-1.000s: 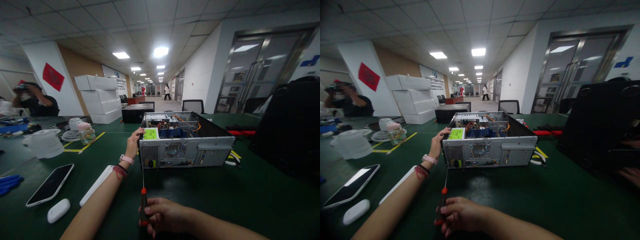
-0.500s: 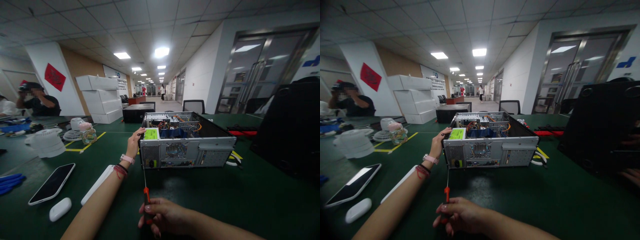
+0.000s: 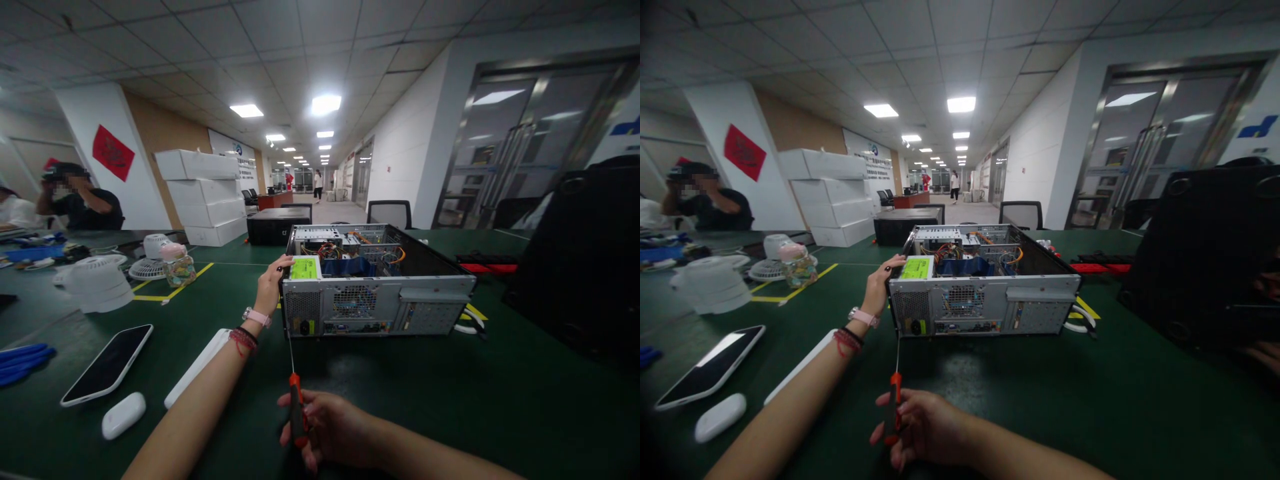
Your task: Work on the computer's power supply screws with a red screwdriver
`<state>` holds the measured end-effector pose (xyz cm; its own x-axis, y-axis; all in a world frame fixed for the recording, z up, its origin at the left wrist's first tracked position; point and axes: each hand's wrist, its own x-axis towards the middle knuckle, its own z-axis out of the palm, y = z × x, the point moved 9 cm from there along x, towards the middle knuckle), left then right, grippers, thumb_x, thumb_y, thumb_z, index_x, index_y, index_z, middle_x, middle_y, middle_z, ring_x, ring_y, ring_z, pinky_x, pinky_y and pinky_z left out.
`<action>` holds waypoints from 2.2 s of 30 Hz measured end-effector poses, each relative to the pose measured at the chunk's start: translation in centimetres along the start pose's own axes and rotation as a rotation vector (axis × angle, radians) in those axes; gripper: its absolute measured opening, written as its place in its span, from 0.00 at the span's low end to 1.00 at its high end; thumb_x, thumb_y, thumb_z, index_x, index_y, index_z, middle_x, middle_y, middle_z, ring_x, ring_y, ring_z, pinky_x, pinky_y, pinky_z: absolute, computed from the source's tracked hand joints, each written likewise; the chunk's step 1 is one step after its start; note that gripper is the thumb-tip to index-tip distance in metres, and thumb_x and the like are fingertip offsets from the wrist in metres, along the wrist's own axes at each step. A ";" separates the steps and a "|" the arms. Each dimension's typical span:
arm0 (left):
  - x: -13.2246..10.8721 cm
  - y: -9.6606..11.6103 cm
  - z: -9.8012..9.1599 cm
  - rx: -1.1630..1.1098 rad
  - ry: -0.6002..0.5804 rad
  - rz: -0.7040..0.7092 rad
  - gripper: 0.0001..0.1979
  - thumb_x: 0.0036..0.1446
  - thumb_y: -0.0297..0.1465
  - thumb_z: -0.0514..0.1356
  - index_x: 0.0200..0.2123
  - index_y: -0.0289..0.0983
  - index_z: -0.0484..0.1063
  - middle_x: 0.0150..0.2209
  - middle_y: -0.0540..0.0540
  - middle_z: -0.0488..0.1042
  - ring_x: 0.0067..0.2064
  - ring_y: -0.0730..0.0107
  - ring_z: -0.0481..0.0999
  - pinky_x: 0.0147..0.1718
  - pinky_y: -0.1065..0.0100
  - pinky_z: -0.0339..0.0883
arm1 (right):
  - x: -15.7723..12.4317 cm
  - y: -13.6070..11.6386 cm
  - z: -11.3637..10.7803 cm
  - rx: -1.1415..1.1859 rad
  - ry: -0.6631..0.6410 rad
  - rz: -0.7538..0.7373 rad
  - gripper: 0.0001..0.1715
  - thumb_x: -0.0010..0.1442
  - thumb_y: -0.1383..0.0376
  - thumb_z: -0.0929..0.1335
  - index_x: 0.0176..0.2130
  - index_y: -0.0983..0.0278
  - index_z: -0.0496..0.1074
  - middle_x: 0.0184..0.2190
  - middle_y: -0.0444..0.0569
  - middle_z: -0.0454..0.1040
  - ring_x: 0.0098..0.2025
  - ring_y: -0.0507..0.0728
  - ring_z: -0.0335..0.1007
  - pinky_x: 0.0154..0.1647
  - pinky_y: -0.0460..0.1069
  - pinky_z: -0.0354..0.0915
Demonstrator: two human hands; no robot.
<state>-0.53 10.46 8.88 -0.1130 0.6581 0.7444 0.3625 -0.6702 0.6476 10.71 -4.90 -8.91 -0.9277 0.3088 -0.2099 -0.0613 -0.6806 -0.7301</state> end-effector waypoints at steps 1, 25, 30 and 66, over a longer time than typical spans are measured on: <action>0.0 -0.1 0.0 -0.001 0.000 -0.002 0.19 0.59 0.35 0.45 0.39 0.35 0.74 0.51 0.43 0.72 0.58 0.63 0.66 0.60 0.59 0.54 | 0.0 0.0 0.0 -0.005 0.005 0.000 0.30 0.46 0.61 0.65 0.50 0.63 0.59 0.35 0.48 0.75 0.22 0.50 0.69 0.30 0.49 0.60; -0.2 -0.1 0.1 -0.009 -0.003 0.013 0.20 0.60 0.36 0.44 0.39 0.35 0.74 0.52 0.42 0.71 0.59 0.63 0.64 0.60 0.59 0.53 | -0.1 -0.2 -0.5 -0.052 0.140 -0.053 0.30 0.46 0.59 0.71 0.47 0.65 0.61 0.30 0.45 0.74 0.20 0.48 0.67 0.28 0.47 0.59; -0.2 0.0 0.1 -0.001 -0.007 0.017 0.21 0.60 0.36 0.43 0.40 0.35 0.74 0.52 0.42 0.71 0.59 0.63 0.64 0.60 0.59 0.52 | 0.0 -0.1 0.0 -0.028 0.075 -0.026 0.28 0.44 0.63 0.69 0.46 0.67 0.63 0.35 0.48 0.74 0.24 0.50 0.70 0.30 0.49 0.60; -0.2 -0.1 0.0 0.032 -0.013 0.031 0.21 0.61 0.36 0.42 0.40 0.36 0.73 0.53 0.43 0.71 0.59 0.63 0.64 0.60 0.59 0.53 | 0.1 0.2 -0.9 -0.018 0.190 -0.030 0.29 0.42 0.60 0.74 0.41 0.66 0.62 0.28 0.44 0.74 0.22 0.48 0.67 0.28 0.46 0.57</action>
<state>-0.52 10.35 8.66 -0.0898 0.6419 0.7615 0.3949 -0.6790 0.6189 10.96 -4.43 -9.70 -0.8394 0.4494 -0.3059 -0.0792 -0.6577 -0.7491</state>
